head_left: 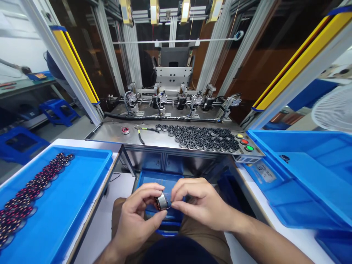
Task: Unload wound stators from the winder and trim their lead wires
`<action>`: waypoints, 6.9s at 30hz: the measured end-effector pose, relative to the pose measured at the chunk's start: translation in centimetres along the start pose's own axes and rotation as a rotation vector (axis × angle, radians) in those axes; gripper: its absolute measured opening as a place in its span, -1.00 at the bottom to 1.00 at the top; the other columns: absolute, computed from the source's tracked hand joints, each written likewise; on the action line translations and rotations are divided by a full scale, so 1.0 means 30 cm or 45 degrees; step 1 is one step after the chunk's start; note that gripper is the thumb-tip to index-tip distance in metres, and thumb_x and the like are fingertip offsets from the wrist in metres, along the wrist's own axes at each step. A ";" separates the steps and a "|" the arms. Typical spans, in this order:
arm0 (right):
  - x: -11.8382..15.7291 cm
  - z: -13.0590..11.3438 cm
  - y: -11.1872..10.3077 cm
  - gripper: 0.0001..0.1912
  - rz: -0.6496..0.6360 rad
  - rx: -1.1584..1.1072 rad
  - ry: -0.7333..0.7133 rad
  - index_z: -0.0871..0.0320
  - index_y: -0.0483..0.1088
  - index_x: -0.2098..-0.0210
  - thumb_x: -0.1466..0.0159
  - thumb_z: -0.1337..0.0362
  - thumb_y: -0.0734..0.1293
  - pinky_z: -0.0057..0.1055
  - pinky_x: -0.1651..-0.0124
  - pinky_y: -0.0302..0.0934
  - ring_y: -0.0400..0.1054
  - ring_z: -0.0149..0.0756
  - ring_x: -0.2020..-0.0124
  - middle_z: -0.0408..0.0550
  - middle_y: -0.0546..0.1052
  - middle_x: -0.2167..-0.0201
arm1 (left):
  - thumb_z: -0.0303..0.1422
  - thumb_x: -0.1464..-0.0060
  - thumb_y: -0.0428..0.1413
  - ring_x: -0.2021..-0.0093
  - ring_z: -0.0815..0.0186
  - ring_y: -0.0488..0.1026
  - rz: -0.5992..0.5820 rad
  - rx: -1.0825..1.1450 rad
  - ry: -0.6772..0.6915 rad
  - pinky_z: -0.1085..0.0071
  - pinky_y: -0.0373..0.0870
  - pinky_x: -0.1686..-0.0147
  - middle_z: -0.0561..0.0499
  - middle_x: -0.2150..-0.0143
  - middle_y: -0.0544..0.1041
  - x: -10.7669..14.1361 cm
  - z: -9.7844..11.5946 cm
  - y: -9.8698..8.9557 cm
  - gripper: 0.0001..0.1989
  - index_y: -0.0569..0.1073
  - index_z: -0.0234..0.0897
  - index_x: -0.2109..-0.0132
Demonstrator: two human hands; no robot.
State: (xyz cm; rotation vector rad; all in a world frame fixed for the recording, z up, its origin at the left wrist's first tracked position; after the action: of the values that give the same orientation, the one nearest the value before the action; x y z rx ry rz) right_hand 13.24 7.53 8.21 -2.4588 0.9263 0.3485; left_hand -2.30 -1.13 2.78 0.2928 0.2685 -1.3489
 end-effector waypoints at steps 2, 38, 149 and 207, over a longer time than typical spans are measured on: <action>0.005 0.002 0.004 -0.75 0.001 -0.044 0.083 0.15 0.43 0.52 -0.24 0.19 0.41 -0.43 0.37 0.34 0.45 -0.34 0.46 -0.08 0.54 0.52 | -0.56 0.04 0.29 0.00 0.20 0.52 -0.009 0.038 0.000 0.46 0.53 0.16 -0.07 0.03 0.55 0.002 -0.005 -0.004 -0.64 0.55 -0.11 0.09; -0.719 0.446 0.037 -0.67 -0.166 0.947 0.482 0.25 0.39 0.00 -0.33 0.17 0.33 -0.10 -0.03 0.33 0.40 -0.15 0.02 0.07 0.46 0.00 | -0.48 0.02 0.29 0.09 0.19 0.57 0.558 0.058 -0.038 0.37 0.55 0.10 -0.16 0.03 0.57 0.091 0.031 -0.212 -0.69 0.57 -0.27 0.07; 0.244 0.071 0.074 -0.39 0.055 0.128 0.295 0.11 0.37 -0.18 -0.13 0.46 0.28 -0.25 0.07 0.43 0.51 -0.19 0.27 0.05 0.60 0.28 | -0.54 0.00 0.28 0.00 0.16 0.54 0.170 -0.945 0.648 0.26 0.57 0.04 -0.10 -0.08 0.50 0.063 0.058 -0.094 -0.48 0.44 -0.12 -0.11; 0.258 0.132 0.108 -0.37 0.052 -0.327 0.702 0.18 0.29 -0.24 -0.24 0.07 0.34 -0.26 0.07 0.39 0.44 -0.22 0.21 0.09 0.53 0.18 | -0.71 0.01 0.23 -0.06 0.30 0.49 0.227 -1.035 0.812 0.43 0.47 -0.10 -0.09 -0.08 0.49 0.090 0.063 -0.082 -0.42 0.43 -0.26 -0.15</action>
State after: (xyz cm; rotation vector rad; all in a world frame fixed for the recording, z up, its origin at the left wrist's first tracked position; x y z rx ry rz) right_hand 16.51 3.26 0.67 -2.8378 1.2115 -0.2315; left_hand -4.12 -4.74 3.48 0.0438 1.2527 -0.8440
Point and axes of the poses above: each hand's wrist, its own x-axis away from the middle knuckle, its own y-axis out of the palm, z = x × y, the point moved 3 cm from there along -x, towards the middle knuckle
